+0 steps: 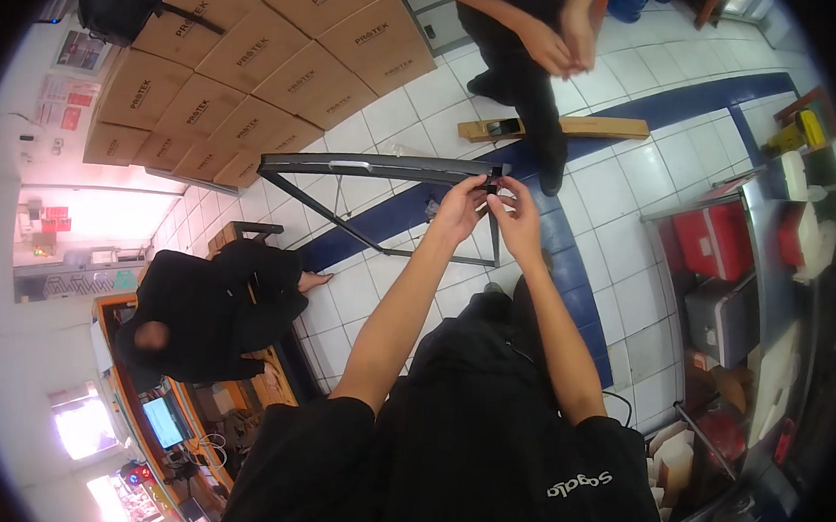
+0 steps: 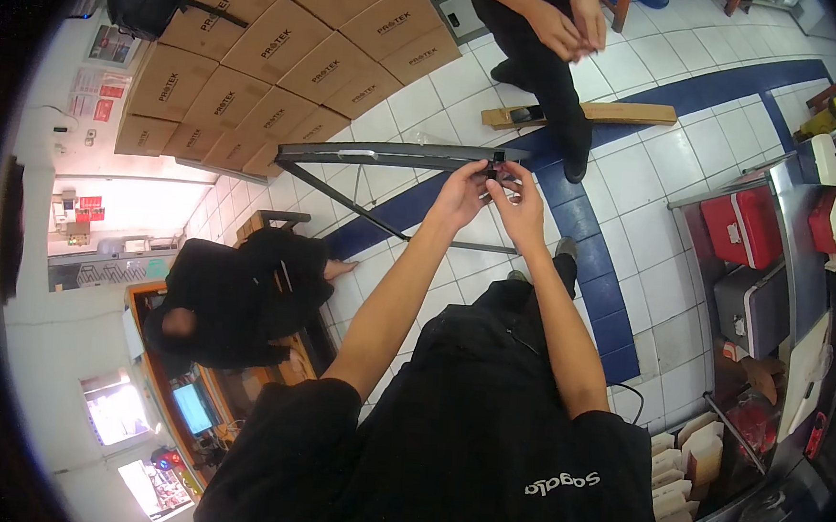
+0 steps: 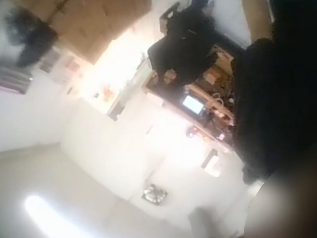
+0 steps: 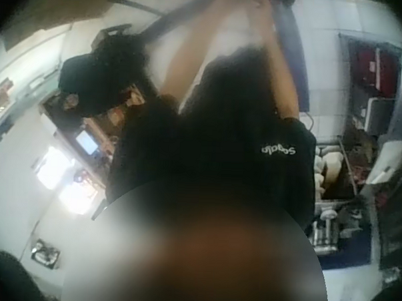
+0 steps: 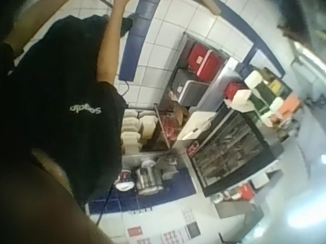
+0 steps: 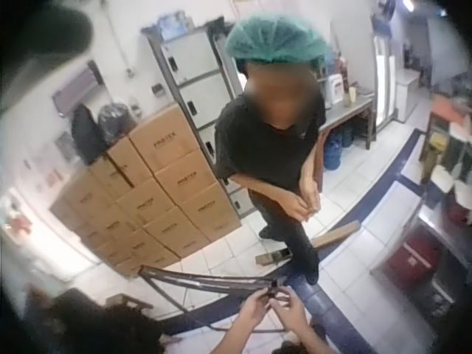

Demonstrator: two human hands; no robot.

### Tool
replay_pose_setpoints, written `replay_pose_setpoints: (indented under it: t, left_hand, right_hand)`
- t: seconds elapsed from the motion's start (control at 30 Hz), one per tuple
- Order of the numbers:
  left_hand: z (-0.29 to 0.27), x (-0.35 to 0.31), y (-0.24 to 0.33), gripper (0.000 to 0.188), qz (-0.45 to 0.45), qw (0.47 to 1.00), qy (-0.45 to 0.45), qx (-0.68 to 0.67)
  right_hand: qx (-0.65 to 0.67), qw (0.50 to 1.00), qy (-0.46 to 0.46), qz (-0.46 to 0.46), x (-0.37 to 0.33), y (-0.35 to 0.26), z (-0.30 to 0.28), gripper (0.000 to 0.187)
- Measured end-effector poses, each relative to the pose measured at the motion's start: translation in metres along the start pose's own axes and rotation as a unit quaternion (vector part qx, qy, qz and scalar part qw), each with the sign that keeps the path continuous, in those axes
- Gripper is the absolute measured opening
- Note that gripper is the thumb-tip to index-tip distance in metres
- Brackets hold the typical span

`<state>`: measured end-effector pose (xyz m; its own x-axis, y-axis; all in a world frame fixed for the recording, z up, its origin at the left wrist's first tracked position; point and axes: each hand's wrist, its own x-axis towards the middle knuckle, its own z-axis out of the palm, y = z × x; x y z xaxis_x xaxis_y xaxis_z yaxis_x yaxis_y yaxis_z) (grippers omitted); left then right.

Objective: The person assembles a black metal frame by hand, aligning and connecting the tubular components with the help of another person.

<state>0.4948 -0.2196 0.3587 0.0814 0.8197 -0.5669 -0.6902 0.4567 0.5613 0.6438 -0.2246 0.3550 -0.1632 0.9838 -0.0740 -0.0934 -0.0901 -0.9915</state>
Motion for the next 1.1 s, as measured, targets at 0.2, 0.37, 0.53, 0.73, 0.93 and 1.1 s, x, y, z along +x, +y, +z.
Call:
replay_pose_setpoints:
  t: [0.2, 0.37, 0.53, 0.73, 0.93, 1.1]
  left_hand:
    - [-0.001, 0.001, 0.006, 0.026, 0.001, 1.0, -0.011, 0.014]
    - [-0.006, 0.005, 0.007, 0.027, -0.003, 1.0, -0.026, 0.004]
    - [-0.001, 0.003, 0.013, 0.027, -0.002, 1.0, -0.029, 0.0]
    - [0.002, -0.001, 0.018, 0.026, 0.002, 0.999, -0.039, 0.004]
    - [0.009, -0.003, 0.019, 0.027, 0.006, 0.999, -0.038, 0.007]
    - [0.001, 0.003, 0.02, 0.029, 0.009, 0.999, -0.031, -0.002]
  right_hand:
    - [-0.005, 1.0, 0.011, -0.011, 0.007, 0.003, 0.002, 0.051]
    - [0.012, 1.0, 0.011, -0.02, 0.014, 0.007, 0.005, 0.051]
    - [0.009, 1.0, 0.01, -0.015, 0.017, 0.005, 0.008, 0.051]
    - [0.036, 0.998, 0.015, -0.057, 0.021, 0.005, 0.015, 0.055]
    - [0.04, 0.998, 0.0, -0.038, 0.028, 0.005, 0.013, 0.055]
    - [0.058, 0.997, -0.007, -0.055, 0.031, -0.004, 0.018, 0.051]
